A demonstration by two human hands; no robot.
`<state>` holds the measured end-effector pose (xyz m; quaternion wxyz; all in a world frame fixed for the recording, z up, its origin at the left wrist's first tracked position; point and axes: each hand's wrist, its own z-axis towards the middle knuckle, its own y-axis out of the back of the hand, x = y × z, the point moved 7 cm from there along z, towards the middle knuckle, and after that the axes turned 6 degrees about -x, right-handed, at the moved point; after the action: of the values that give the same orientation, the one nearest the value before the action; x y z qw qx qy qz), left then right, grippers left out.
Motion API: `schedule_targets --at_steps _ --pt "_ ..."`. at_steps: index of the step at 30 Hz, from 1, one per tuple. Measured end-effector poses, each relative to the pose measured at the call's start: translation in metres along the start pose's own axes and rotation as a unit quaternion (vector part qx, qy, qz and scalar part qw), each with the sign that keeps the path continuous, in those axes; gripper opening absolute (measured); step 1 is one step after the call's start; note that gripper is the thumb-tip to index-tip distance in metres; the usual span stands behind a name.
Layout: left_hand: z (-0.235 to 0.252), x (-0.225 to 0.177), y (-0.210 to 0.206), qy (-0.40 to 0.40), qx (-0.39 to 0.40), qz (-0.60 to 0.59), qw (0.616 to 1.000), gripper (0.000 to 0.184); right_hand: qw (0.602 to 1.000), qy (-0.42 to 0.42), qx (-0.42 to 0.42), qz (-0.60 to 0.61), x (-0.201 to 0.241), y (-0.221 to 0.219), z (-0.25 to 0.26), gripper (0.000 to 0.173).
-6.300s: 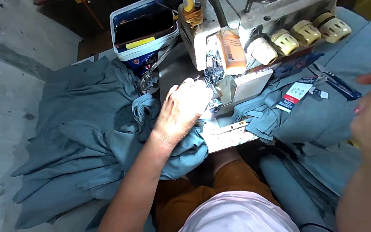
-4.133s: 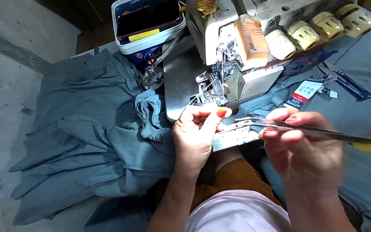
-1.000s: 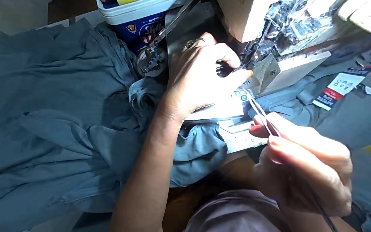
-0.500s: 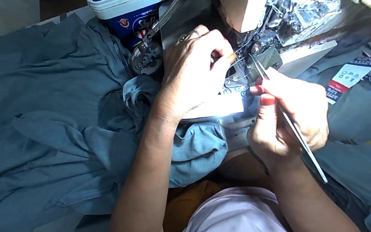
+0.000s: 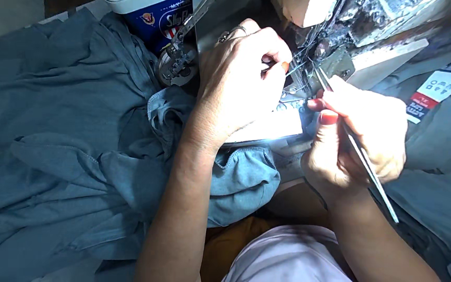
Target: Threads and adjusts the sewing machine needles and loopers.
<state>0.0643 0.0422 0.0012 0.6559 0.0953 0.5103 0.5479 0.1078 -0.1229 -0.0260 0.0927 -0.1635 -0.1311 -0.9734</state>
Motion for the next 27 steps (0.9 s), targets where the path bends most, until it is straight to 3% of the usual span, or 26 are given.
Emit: schedule_targets --at_steps 27 --pt "0.0001 0.0012 -0.001 -0.012 0.004 -0.003 1.0 0.016 1.0 0.0 -0.003 -0.008 0.0008 -0.0024 -0.0014 0.016"
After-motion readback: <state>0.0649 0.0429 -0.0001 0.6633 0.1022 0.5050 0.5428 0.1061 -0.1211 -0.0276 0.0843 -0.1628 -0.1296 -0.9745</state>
